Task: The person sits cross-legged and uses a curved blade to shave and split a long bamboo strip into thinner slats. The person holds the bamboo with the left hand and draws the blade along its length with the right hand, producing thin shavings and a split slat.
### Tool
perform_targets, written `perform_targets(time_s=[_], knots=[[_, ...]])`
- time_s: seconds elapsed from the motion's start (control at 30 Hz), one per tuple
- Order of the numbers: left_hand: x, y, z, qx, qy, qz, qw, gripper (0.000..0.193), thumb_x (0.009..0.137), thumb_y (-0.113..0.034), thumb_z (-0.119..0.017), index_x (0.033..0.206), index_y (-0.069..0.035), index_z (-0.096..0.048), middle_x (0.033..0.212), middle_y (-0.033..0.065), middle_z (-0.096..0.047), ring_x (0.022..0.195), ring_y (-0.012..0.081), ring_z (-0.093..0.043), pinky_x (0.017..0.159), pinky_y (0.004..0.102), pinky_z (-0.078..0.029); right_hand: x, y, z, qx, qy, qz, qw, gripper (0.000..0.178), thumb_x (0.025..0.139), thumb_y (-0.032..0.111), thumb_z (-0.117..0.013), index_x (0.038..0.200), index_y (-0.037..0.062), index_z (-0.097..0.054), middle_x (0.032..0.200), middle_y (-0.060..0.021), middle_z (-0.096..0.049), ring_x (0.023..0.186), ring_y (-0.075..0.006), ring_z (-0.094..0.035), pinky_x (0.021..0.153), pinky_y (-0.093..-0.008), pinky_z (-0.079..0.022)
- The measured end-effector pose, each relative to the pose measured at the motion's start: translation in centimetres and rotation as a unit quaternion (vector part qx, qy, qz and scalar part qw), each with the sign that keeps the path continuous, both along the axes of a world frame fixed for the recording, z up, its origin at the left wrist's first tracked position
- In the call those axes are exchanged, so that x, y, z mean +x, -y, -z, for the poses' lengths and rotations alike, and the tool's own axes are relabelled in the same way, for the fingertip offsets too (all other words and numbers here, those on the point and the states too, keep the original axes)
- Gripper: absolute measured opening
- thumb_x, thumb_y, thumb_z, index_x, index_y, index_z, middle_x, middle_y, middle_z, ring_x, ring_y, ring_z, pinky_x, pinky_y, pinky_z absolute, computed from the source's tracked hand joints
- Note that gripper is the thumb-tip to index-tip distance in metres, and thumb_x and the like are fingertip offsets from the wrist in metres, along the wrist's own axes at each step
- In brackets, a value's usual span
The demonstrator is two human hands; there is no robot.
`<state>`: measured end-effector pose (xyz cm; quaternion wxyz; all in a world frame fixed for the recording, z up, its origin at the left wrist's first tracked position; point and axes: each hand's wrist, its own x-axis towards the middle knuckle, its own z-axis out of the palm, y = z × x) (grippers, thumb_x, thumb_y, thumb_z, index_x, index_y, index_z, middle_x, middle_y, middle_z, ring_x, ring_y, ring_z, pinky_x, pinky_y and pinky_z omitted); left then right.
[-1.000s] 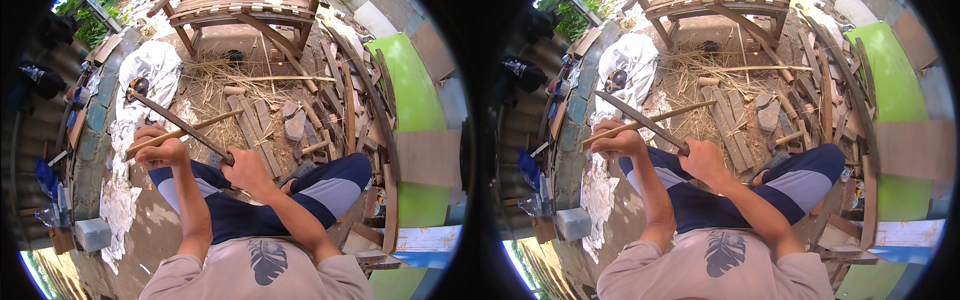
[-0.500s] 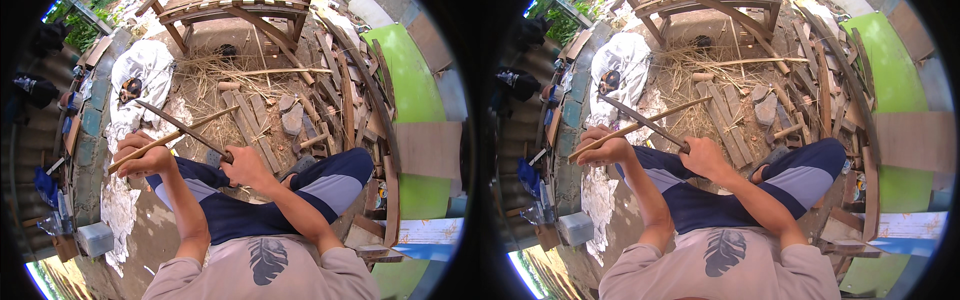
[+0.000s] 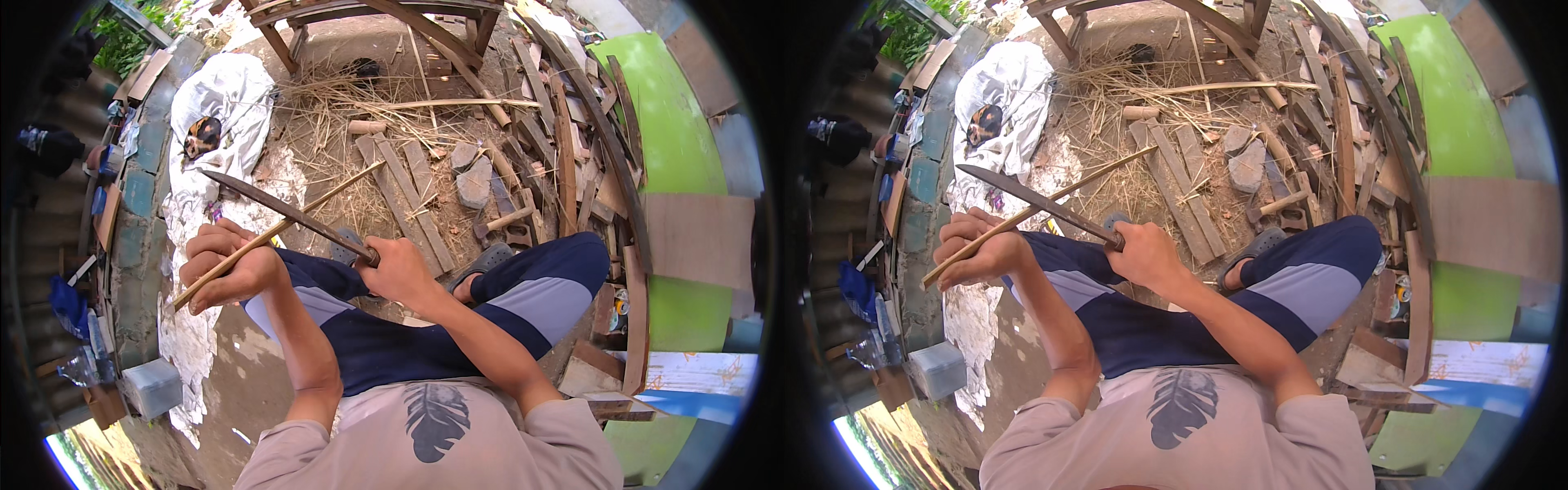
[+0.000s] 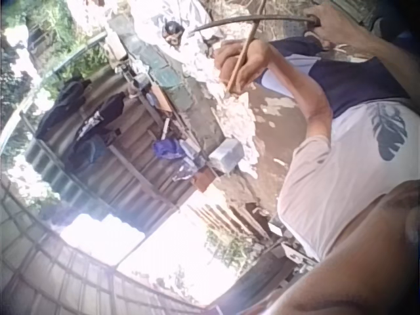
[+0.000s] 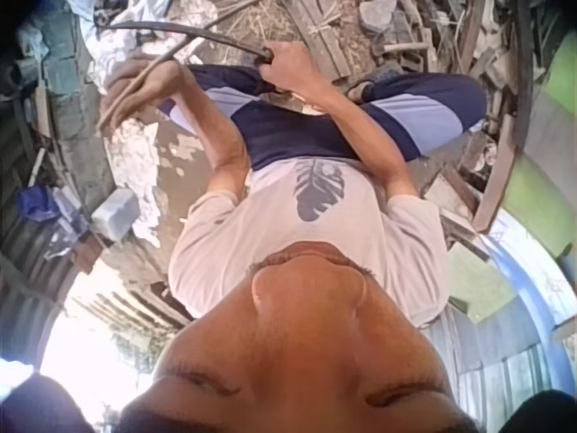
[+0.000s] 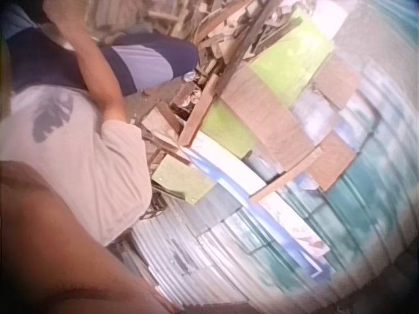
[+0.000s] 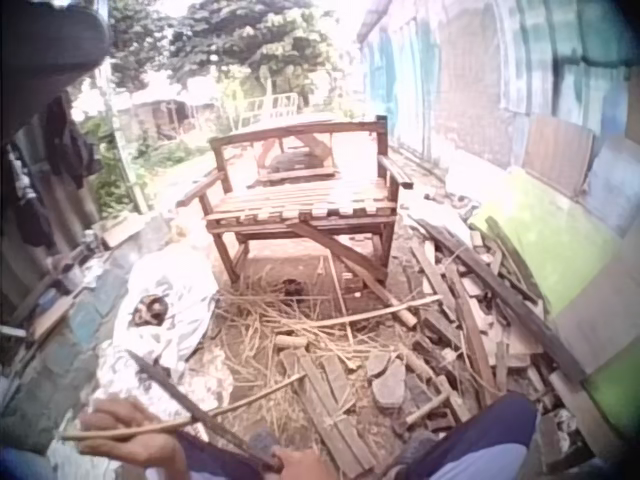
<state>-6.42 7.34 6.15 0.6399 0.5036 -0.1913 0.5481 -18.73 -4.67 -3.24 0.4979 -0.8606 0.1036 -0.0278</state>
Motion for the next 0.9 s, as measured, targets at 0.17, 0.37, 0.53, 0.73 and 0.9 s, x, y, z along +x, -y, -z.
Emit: perform_targets(time_s=[0.17, 0.37, 0.53, 0.73, 0.9], knots=[[0.9, -1.2, 0.1, 0.019, -0.005, -0.001, 1.0, 0.058, 0.096, -0.06, -0.017, 0.063, -0.013, -0.026, 0.045, 0.0005, -0.027, 0.035, 0.0093, -0.024, 0.034, 0.0198, -0.025, -0.7, -1.9, -4.3, -0.043, 0.034, 0.002, 0.999, 0.019, 0.074, 0.02, -0.064, 0.08, 0.0011, -0.062, 0.063, -0.0216, -0.061, 0.062, -0.0407, -0.061, 0.06, -0.0463, -0.05], [0.7, -0.5, -0.1, 0.01, 0.008, 0.014, 1.0, 0.057, 0.096, -0.059, -0.019, 0.064, -0.012, -0.027, 0.046, 0.0015, -0.03, 0.035, 0.0089, -0.022, 0.031, 0.0194, -0.023, 1.0, 1.0, 3.3, -0.065, -0.063, 0.046, 0.995, 0.024, 0.076, 0.023, -0.063, 0.085, 0.0013, -0.063, 0.069, -0.0242, -0.062, 0.07, -0.0425, -0.062, 0.066, -0.0478, -0.051], [0.3, -0.8, 0.3, 0.017, 0.009, 0.017, 1.0, 0.058, 0.095, -0.06, -0.023, 0.063, -0.012, -0.027, 0.046, 0.0005, -0.027, 0.035, 0.0084, -0.022, 0.029, 0.019, -0.021, -0.4, -0.2, -0.8, -0.008, -0.044, 0.005, 0.999, 0.024, 0.076, 0.024, -0.063, 0.084, 0.0014, -0.063, 0.069, -0.0257, -0.062, 0.072, -0.0443, -0.062, 0.068, -0.049, -0.051], [0.3, -0.2, 0.0, 0.007, 0.007, 0.035, 0.999, 0.058, 0.094, -0.062, -0.02, 0.063, -0.013, -0.026, 0.046, -0.0002, -0.025, 0.035, 0.0086, -0.023, 0.031, 0.0196, -0.02, 0.2, -0.9, -1.1, -0.014, 0.007, 0.026, 1.0, 0.02, 0.076, 0.02, -0.063, 0.08, 0.0004, -0.062, 0.062, -0.0238, -0.059, 0.064, -0.0429, -0.06, 0.061, -0.0473, -0.049], [0.7, -1.4, 0.4, 0.018, 0.017, 0.026, 0.999, 0.058, 0.094, -0.062, -0.019, 0.063, -0.013, -0.026, 0.046, 0.0002, -0.025, 0.035, 0.0083, -0.023, 0.031, 0.02, -0.021, -0.6, -2.5, -4.9, -0.036, 0.011, 0.002, 0.999, 0.022, 0.075, 0.022, -0.065, 0.081, 0.0007, -0.063, 0.063, -0.0234, -0.06, 0.064, -0.0429, -0.06, 0.061, -0.0481, -0.049]])
